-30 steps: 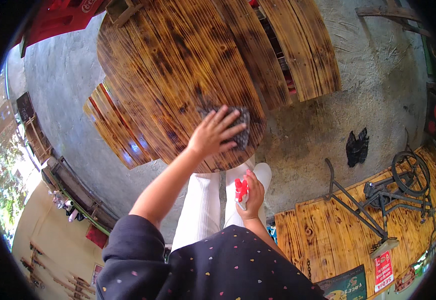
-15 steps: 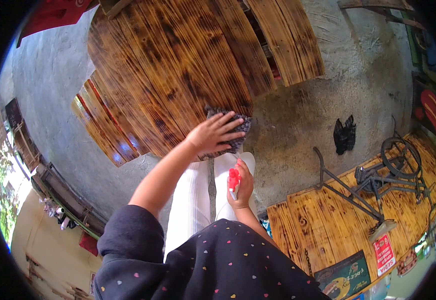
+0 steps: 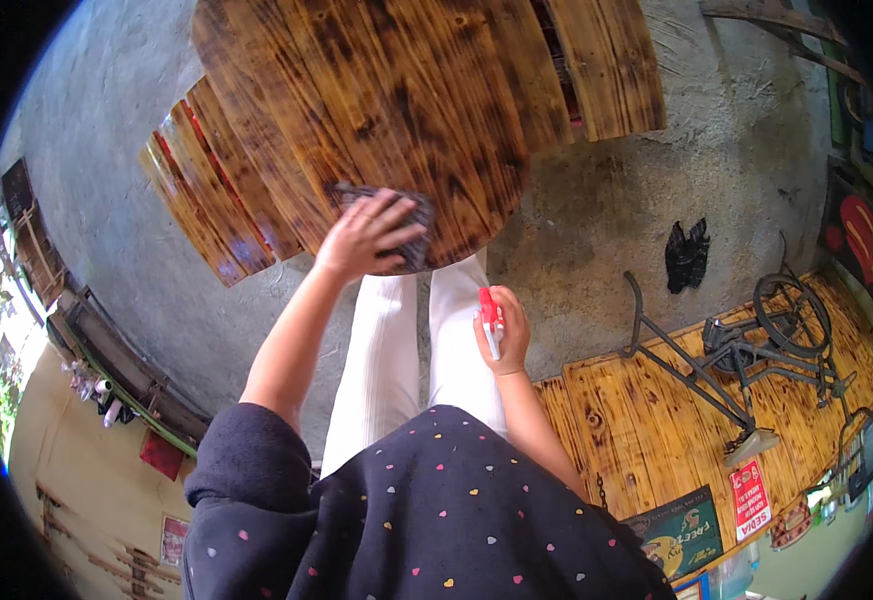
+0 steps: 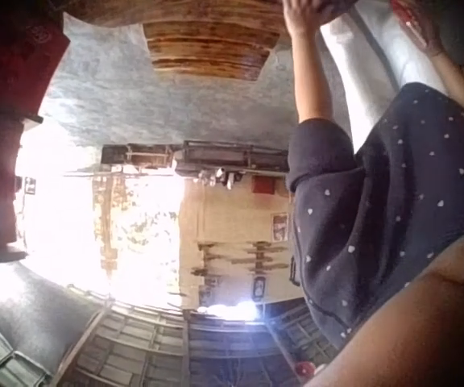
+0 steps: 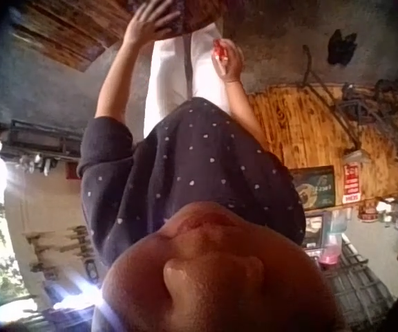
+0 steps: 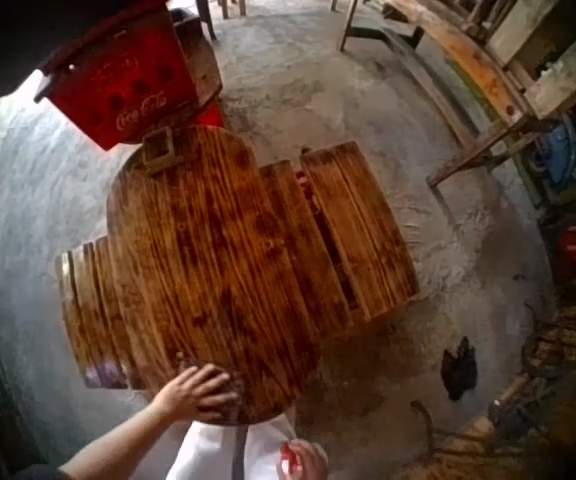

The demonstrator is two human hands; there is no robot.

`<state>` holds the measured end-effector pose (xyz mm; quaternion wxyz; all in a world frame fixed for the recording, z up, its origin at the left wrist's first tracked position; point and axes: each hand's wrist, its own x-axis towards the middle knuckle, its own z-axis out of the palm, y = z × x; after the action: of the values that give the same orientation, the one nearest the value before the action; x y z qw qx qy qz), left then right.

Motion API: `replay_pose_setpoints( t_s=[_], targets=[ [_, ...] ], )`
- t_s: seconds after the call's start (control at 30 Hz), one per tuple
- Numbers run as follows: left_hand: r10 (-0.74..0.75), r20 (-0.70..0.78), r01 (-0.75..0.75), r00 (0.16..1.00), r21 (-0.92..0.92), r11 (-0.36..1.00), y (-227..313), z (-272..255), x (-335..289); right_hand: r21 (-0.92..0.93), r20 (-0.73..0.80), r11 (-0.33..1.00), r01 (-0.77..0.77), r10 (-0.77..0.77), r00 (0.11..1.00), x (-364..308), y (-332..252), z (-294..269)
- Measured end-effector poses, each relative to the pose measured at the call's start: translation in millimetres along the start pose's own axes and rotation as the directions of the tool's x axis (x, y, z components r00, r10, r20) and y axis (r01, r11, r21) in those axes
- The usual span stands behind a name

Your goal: Cleaning wooden tabletop slats with spray and a cloth and arranging them on crates.

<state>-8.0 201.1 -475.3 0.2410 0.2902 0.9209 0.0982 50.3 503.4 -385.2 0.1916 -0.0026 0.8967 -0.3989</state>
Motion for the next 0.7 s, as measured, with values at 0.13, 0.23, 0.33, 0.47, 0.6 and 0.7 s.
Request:
replay_pose_setpoints(
  t_s=[0.13,0.23,0.33,0.47,0.6,0.7],
  targets=[
    [-0.416,-0.067,0.419,0.907,0.031,0.907,-39,11,-41,0.060,0.175,0.982,-0.180,0.167,0.970,2,2,7],
    [-0.438,-0.133,0.438,0.889,-0.033,0.898,-44,12,-40,-0.121,0.257,0.974,-0.191,0.217,0.942,8,2,13],
    [-0.464,-0.285,0.462,0.839,-0.078,0.883,-54,5,-30,-0.275,0.301,0.956,-0.101,0.185,0.936,11,-7,13],
    [-0.621,-0.277,0.618,0.733,-0.111,0.778,-76,-4,-12,-0.226,0.199,0.972,0.069,-0.023,0.980,29,-27,12],
    [-0.687,-0.221,0.659,0.692,-0.192,0.727,-48,0,-11,-0.084,0.146,0.993,0.089,-0.076,0.986,77,-59,19],
    [-0.684,-0.212,0.633,0.698,-0.265,0.727,-6,10,-21,0.017,0.159,0.983,0.182,-0.182,0.970,115,-92,31]
  ],
)
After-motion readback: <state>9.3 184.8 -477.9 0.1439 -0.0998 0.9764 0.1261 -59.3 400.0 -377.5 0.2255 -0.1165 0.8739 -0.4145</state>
